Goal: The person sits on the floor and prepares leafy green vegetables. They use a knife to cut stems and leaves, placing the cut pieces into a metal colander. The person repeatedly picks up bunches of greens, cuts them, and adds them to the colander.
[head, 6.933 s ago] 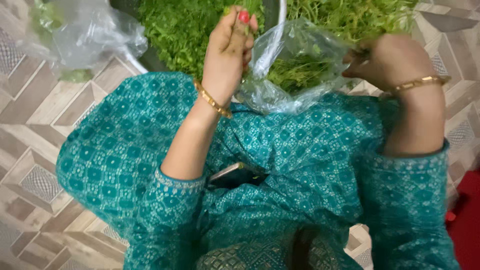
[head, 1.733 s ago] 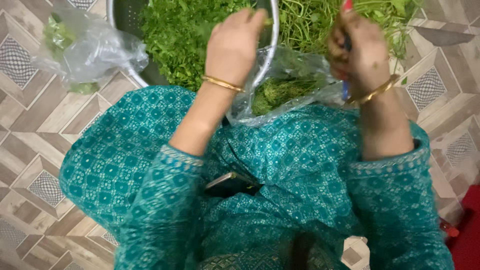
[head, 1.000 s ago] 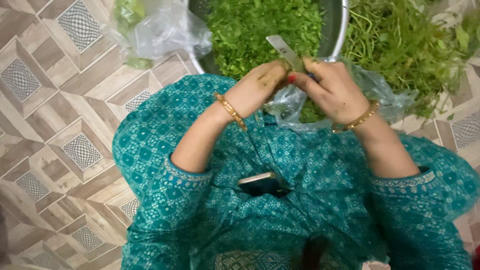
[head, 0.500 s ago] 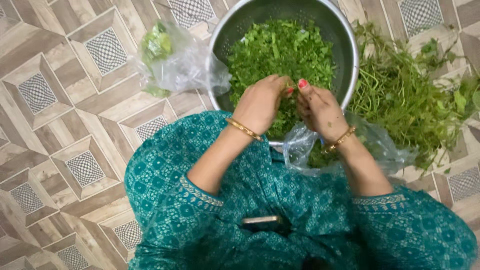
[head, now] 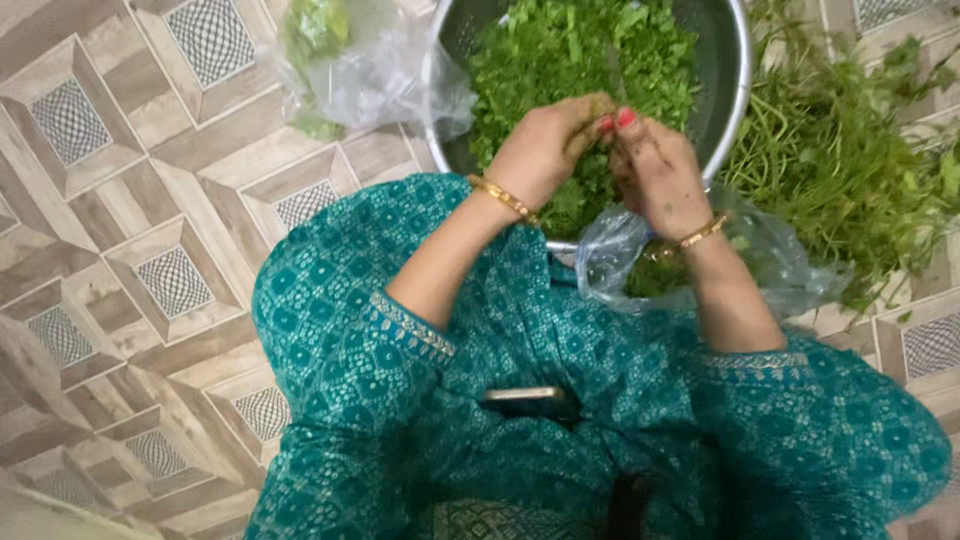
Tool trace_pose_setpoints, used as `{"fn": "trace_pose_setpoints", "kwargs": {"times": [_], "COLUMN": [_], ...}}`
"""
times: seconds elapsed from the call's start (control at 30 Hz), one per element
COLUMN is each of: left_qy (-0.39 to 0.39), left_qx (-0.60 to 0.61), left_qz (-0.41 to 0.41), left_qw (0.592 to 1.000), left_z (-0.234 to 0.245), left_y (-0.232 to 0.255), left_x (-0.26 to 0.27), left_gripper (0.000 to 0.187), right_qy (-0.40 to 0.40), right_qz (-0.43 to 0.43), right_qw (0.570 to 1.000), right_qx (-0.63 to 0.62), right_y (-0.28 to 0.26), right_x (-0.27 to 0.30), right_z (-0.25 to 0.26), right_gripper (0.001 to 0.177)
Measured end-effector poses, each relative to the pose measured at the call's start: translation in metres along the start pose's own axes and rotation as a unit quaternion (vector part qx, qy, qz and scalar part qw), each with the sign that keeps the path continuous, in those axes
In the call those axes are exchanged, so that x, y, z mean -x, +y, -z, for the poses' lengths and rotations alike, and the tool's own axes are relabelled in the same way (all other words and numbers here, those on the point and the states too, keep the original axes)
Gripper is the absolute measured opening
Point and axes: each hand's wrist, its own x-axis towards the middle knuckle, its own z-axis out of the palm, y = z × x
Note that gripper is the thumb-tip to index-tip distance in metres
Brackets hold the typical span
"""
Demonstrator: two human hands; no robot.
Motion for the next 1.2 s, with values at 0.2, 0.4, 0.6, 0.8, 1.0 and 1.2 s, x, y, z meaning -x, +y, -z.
{"fn": "trace_pose_setpoints", "kwargs": {"times": [0.2, 0.4, 0.6, 0.8, 1.0, 1.2], "left_qy": [0.027, -0.045, -0.035, 0.015, 0.073, 0.037], "left_qx": [-0.165, -0.046, -0.108, -0.25, -0.226, -0.026], "left_qz": [0.018, -0.08, -0.077, -0.034, 0.022, -0.069], "left_qw": [0.986, 0.995, 0.991, 0.967, 0.971, 0.997], "left_z": [0.022, 0.002, 0.01, 0.022, 0.026, 0.013], "left_y": [0.01, -0.013, -0.001, 0.023, 0.012, -0.002], "left_x": [0.0, 0.001, 0.003, 0.002, -0.003, -0.009], "left_gripper": [0.014, 0.016, 0.017, 0.019, 0.019, 0.017], "right_qy": [-0.002, -0.046, 0.015, -0.01, -0.007, 0.114], "right_qz": [0.055, 0.031, 0.099, 0.113, 0.055, 0.415], "right_qw": [0.997, 0.998, 0.989, 0.991, 0.998, 0.74], "right_qx": [-0.044, 0.031, 0.109, 0.073, -0.019, 0.517], "right_y": [-0.005, 0.001, -0.001, 0.004, 0.037, 0.063], "right_x": [-0.003, 0.0, 0.002, -0.006, -0.011, -0.042], "right_z": [0.003, 0.01, 0.009, 0.003, 0.024, 0.028], "right_gripper": [0.05, 0.044, 0.055, 0.052, 0.049, 0.022]}}
